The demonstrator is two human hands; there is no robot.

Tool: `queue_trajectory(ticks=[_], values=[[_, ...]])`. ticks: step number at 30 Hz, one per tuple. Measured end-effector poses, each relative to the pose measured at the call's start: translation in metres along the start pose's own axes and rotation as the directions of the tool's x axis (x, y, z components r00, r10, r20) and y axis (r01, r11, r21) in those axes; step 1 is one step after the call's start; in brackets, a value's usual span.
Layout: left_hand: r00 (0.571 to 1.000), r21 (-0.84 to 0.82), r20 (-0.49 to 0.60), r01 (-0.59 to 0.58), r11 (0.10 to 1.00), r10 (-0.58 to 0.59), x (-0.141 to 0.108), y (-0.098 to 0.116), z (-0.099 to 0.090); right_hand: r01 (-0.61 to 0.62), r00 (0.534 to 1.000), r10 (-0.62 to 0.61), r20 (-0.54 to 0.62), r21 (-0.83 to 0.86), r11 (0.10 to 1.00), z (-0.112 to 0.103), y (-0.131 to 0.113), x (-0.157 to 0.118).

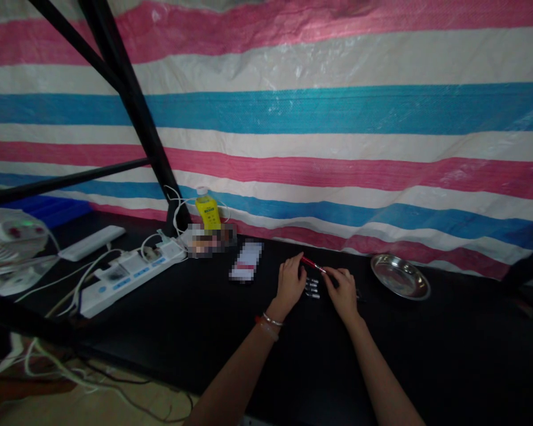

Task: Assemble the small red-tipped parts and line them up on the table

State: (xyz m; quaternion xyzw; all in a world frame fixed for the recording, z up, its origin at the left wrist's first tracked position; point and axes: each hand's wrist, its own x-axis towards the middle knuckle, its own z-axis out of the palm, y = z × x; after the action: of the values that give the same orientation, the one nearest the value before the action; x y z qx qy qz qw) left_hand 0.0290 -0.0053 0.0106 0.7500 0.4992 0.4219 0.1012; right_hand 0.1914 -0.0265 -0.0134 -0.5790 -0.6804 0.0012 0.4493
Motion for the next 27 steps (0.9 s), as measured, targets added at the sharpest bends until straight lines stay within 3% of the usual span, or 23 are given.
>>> queue_trajectory(ticks=[8,16,27], values=[[0.992,0.0,-0.008,-0.129,0.992,0.129,0.0,0.004,-0.003,-0.005,1.0,0.004,0.01,0.069,0.998,0.001,-0.004,0.001],[0.994,-0.025,-0.039,-0.106,0.994,0.105,0.0,-0.002,0.002,-0.016,0.998,0.011,0.06,0.086,0.996,0.004,-0.002,0.001],[0.995,-0.078,0.01,-0.095,0.992,0.096,0.001,-0.002,0.001,-0.06,0.997,0.057,0.059,0.05,0.997,0.011,0.007,-0.002]])
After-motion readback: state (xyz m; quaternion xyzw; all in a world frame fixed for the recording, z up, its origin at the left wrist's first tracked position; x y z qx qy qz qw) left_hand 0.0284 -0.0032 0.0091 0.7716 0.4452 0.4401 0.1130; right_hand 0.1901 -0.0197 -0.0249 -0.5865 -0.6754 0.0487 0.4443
